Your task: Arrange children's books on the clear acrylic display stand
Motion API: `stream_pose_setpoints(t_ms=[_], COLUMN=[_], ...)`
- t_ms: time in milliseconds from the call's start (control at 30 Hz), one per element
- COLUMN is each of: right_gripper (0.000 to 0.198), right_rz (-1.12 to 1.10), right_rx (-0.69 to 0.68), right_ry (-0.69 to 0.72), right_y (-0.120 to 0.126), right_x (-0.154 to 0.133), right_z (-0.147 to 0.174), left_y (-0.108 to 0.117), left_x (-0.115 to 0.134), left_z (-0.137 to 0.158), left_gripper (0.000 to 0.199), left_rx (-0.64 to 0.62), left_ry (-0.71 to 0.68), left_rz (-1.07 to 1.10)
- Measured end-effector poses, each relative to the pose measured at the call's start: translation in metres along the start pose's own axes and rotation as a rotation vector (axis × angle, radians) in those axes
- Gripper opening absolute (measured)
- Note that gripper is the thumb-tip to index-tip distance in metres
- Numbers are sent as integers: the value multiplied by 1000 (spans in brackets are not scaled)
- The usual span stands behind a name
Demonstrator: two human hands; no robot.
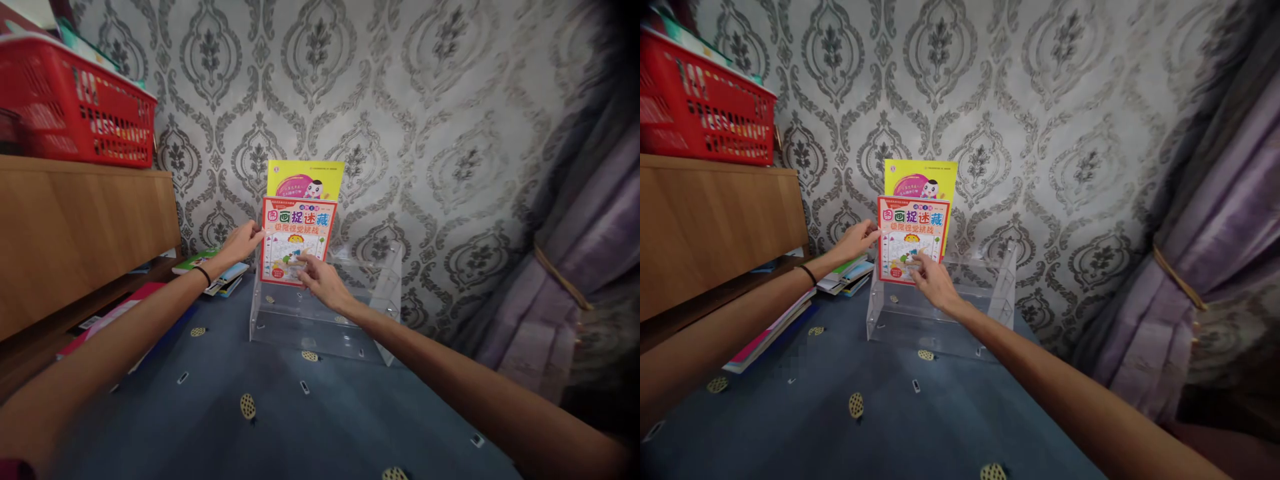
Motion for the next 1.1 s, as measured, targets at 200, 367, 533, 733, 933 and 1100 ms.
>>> stream_pose_setpoints(t_ms=[200,367,533,733,933,1100], right_gripper=[42,45,45,47,43,36], right_rz=[-114,-175,-175,-168,-215,-239], right_rx=[-21,-24,-33,-35,-48,-146], right_ry=[-55,-77,-54,-82,-60,32], right_y=[-5,-7,-6,-4,-5,-43], right_x=[4,6,3,1,1,-4], right_z=[-2,0,2,1,15,49], left_y=[9,12,14,15,10,11], left_x=[5,7,9,6,38,171], left_z=[8,14,25,32,77,185], left_gripper=[32,32,31,31,20,23], left_rx=[-24,-31,-29,-61,-158,-383], left_ry=[-15,-26,-66,-56,36,-470], left_rz=[-27,-61,-96,-91,169,370])
Point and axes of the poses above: each hand's wrist, its own z-axis away from the middle knuckle, its own y-axis out of the back of the hand, x = y × z, the point moved 10 cm from there along -z, towards the middle knuckle, and after that the axes turned 8 degrees about z, right-handed, at the moved point
